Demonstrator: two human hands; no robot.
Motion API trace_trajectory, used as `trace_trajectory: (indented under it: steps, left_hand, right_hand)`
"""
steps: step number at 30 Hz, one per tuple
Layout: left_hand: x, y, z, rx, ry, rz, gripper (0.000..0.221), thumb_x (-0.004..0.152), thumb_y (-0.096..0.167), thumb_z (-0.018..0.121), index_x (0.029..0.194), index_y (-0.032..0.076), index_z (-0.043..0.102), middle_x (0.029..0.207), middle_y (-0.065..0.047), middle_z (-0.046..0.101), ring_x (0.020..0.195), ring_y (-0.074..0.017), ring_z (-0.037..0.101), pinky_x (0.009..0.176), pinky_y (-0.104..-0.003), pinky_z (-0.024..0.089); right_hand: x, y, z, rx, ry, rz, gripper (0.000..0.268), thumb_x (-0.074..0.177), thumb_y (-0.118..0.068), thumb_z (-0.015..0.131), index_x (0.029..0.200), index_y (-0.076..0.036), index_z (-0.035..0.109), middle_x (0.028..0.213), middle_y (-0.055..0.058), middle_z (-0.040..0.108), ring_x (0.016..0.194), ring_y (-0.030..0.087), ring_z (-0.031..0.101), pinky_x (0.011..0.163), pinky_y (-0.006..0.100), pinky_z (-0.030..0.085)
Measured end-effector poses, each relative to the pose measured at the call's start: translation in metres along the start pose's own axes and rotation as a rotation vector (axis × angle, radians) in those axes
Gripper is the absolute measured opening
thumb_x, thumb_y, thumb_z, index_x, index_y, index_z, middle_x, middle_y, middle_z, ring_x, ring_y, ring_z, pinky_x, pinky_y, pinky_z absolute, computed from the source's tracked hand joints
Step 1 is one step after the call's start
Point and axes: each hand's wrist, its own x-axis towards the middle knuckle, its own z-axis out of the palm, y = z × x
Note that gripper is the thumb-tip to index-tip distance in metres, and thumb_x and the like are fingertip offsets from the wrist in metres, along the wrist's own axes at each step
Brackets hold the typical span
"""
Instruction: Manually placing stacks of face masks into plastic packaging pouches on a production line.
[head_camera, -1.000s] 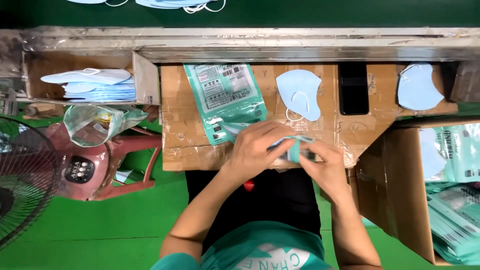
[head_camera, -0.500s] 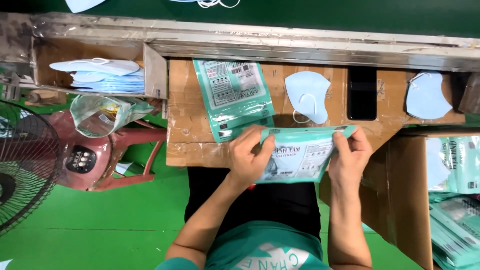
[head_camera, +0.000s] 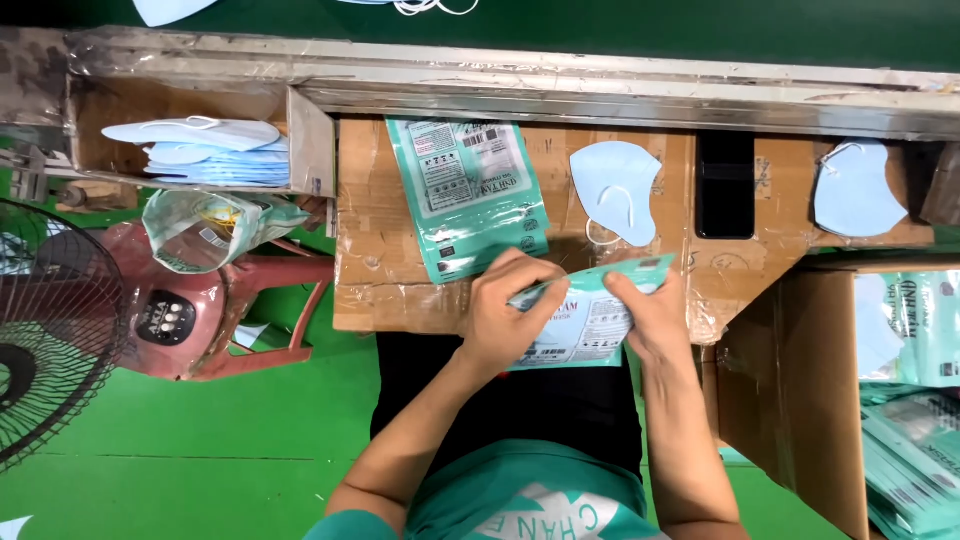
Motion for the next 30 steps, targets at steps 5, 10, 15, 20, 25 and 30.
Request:
trace_trajectory:
  steps: [5, 10, 15, 20, 25, 30]
  left_hand:
    - [0.015, 0.006, -0.005, 0.136, 0.072, 0.062, 0.005, 0.091, 0.004, 0.073, 0.094, 0.001, 0.07, 0.091, -0.008, 0.072, 0.088, -0.0239, 0.067, 0.079, -0.036, 0.054]
    - [0.091, -0.005, -0.038, 0.196, 0.106, 0.156, 0.012, 0.094, 0.008, 0.073, 0.104, 0.004, 0.068, 0.103, -0.008, 0.07, 0.096, -0.0247, 0.07, 0.086, -0.036, 0.056]
    - [0.205, -0.044, -0.08, 0.746, 0.282, 0.425, 0.062, 0.081, 0.017, 0.083, 0.135, 0.003, 0.056, 0.142, -0.017, 0.054, 0.133, -0.0395, 0.048, 0.113, -0.05, 0.037]
    - [0.29, -0.161, -0.11, 1.266, 0.282, 0.329, 0.046, 0.078, 0.016, 0.08, 0.117, 0.002, 0.06, 0.119, -0.014, 0.058, 0.114, -0.0374, 0.054, 0.096, -0.05, 0.044]
    - [0.256, -0.117, -0.08, 1.075, 0.228, 0.529, 0.028, 0.088, 0.005, 0.064, 0.115, 0.007, 0.062, 0.108, -0.013, 0.062, 0.101, -0.0339, 0.06, 0.087, -0.044, 0.05]
    - [0.109, -0.006, -0.01, 0.625, -0.123, 0.661, 0.024, 0.095, 0.009, 0.067, 0.119, 0.006, 0.065, 0.109, -0.009, 0.063, 0.104, -0.0311, 0.061, 0.096, -0.043, 0.051]
  right_hand:
    - [0.008, -0.002, 0.011, -0.097, 0.168, 0.079, 0.028, 0.088, -0.005, 0.075, 0.114, 0.002, 0.067, 0.101, 0.008, 0.074, 0.09, 0.017, 0.071, 0.079, 0.032, 0.058]
    - [0.035, -0.023, -0.04, -0.452, 0.048, -0.058, 0.037, 0.09, -0.004, 0.074, 0.125, 0.004, 0.063, 0.116, 0.009, 0.072, 0.104, 0.018, 0.07, 0.093, 0.034, 0.057]
    - [0.059, -0.103, 0.001, -0.021, 0.177, -0.325, 0.039, 0.101, -0.014, 0.07, 0.136, 0.001, 0.058, 0.131, 0.012, 0.068, 0.116, 0.021, 0.069, 0.105, 0.038, 0.057]
    - [0.056, -0.073, 0.001, -0.149, -0.064, -0.194, 0.046, 0.099, -0.02, 0.067, 0.14, -0.001, 0.057, 0.134, 0.009, 0.065, 0.109, 0.018, 0.068, 0.094, 0.032, 0.056]
    - [0.042, -0.057, 0.013, -0.709, 0.191, -0.429, 0.036, 0.106, -0.007, 0.062, 0.141, 0.002, 0.056, 0.133, 0.014, 0.065, 0.118, 0.02, 0.067, 0.1, 0.032, 0.054]
    - [0.031, -0.091, 0.068, -1.271, 0.188, -0.881, 0.054, 0.098, 0.008, 0.059, 0.145, 0.012, 0.033, 0.14, 0.029, 0.049, 0.13, 0.038, 0.049, 0.109, 0.042, 0.04]
